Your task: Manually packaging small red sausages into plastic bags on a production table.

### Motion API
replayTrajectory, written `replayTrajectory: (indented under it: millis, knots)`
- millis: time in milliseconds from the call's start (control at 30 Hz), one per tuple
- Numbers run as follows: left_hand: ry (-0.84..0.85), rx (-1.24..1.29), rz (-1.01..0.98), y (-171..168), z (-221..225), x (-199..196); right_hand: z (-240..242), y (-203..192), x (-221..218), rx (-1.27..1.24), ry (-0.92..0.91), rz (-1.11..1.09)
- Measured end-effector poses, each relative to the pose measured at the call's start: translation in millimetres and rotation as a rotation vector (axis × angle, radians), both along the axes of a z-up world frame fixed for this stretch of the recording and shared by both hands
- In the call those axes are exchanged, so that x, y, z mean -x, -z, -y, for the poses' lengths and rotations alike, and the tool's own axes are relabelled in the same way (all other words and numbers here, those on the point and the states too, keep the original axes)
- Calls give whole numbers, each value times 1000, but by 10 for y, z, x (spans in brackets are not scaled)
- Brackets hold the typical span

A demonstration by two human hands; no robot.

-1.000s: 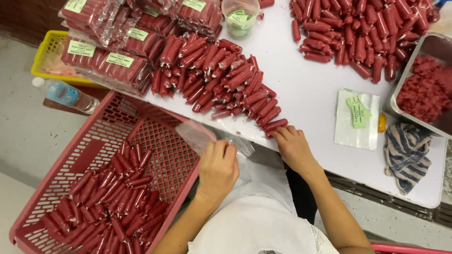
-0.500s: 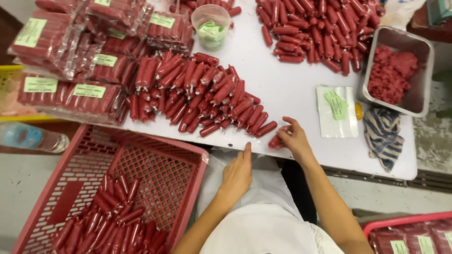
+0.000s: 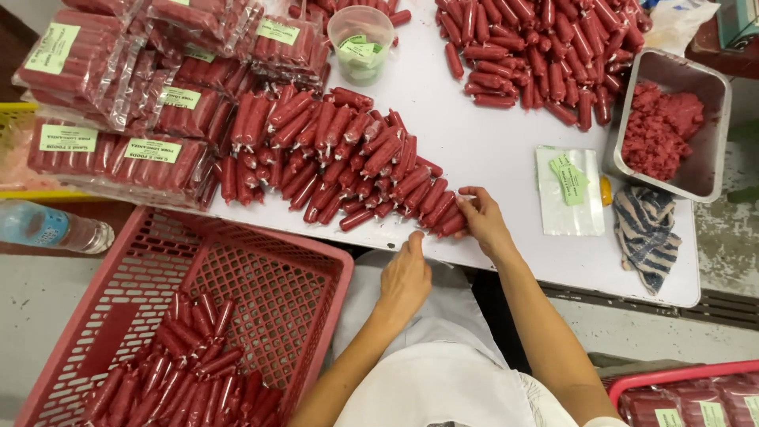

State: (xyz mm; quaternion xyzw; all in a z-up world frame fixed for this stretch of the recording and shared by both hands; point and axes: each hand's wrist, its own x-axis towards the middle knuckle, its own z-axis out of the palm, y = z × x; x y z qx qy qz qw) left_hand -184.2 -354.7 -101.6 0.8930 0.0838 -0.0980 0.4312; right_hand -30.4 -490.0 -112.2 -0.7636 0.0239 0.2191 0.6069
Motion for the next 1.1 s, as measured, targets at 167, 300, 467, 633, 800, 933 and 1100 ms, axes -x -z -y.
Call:
replayTrajectory:
  millis: [167, 300, 467, 633, 800, 933, 1100]
  knots:
    - [-43, -51, 118, -57, -10, -47, -171, -28, -99, 390, -190, 90]
    - [-38, -47, 115, -20, 26, -45, -61, 114, -129, 377, -144, 83]
    - [-41, 51, 155, 121, 58, 37, 282, 336, -158, -41, -40, -43]
    - [-83, 48, 175, -44, 21, 87, 42, 42, -196, -61, -85, -79]
    - [-9, -135, 203, 160, -39, 142, -243, 68, -532, 134, -149, -162]
    - [-51, -14, 76, -90, -94, 181, -372, -116, -457, 225, -218, -96]
    - [8, -45, 32, -64, -57, 166, -299, 11, -335, 173, -233, 92]
